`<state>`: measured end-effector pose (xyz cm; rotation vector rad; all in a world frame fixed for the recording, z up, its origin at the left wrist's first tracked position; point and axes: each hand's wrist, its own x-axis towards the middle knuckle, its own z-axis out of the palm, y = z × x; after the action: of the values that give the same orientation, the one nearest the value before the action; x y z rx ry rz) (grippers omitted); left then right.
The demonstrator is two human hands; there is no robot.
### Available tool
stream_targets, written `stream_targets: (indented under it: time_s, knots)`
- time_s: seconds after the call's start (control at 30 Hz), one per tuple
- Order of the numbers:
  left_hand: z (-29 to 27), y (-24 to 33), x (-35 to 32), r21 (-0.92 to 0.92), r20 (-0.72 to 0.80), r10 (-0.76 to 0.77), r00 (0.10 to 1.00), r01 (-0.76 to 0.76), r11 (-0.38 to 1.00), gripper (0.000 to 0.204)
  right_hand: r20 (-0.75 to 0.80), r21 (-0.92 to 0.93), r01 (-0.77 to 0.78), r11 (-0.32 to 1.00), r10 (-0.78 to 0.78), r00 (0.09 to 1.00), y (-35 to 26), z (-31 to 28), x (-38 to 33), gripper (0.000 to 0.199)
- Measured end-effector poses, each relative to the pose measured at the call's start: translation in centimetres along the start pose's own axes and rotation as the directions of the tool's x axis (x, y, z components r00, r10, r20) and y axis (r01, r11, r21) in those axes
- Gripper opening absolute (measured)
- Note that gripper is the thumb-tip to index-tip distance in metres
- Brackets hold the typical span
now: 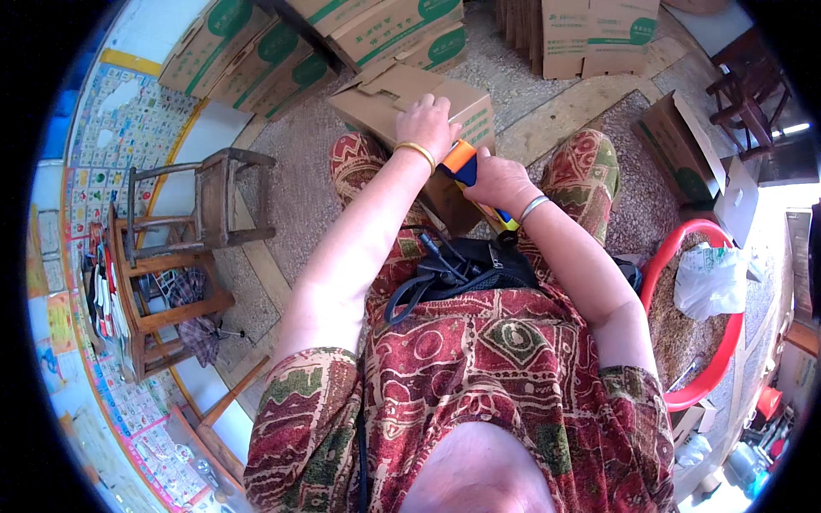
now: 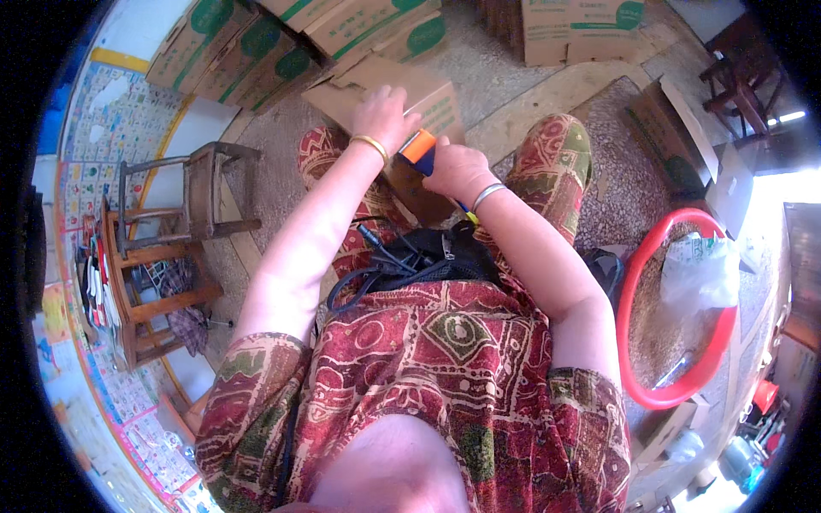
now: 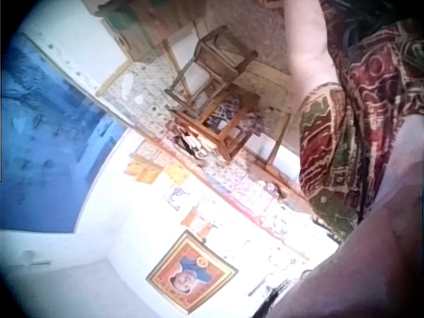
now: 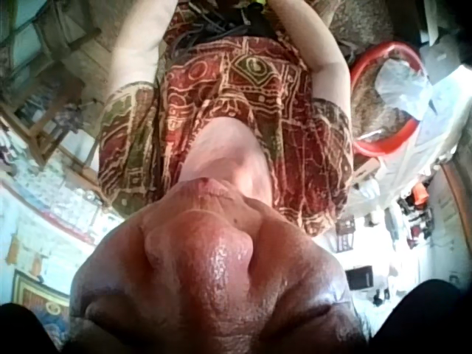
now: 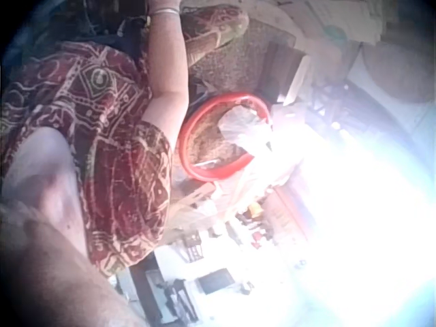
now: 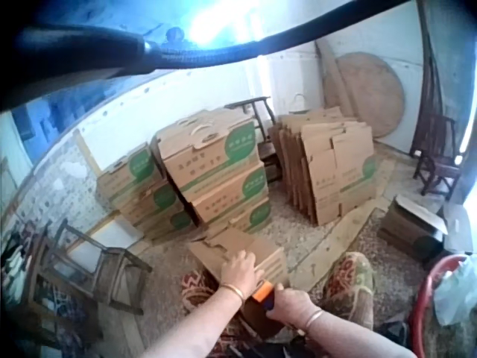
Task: The person assembles a flat cardboard box by folding its flaps and securing them with clear packing tape. They use a tape dispenser to apply tape along the seams and then fold the top flaps to form the box structure.
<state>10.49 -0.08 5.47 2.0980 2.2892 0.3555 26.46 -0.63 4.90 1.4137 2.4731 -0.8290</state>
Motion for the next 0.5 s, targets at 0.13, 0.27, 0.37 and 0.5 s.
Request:
stream_targets:
  time_s: [0.13, 0.27, 0.37, 0.5]
  knots:
    - [0.4, 0.8, 0.4, 0.032, -0.007, 0.012, 1.0, -0.012, 0.999, 0.027, -0.012, 0.004, -0.022, 1.0, 0.022, 1.0, 0.7, 0.4, 0.2, 0.055]
    - [0.5, -0.6, 1.9, -0.071, 0.232, -0.067, 0.97, 0.086, 0.994, 0.03, -0.022, 0.045, 0.012, 0.999, -0.011, 1.0, 1.0, 1.5, -0.3, 0.056]
    - [2.0, -3.6, 0.2, -0.362, 0.14, 0.166, 0.976, -0.105, 0.926, 0.04, -0.032, 0.069, -0.007, 0.998, 0.009, 0.999, 1.2, 2.3, -0.5, 0.057]
    - [2.1, -2.6, -3.4, -0.109, -0.066, 0.121, 0.99, -0.128, 0.986, 0.049, -0.019, 0.06, 0.007, 0.998, -0.006, 1.0, 1.5, 1.6, -0.9, 0.057]
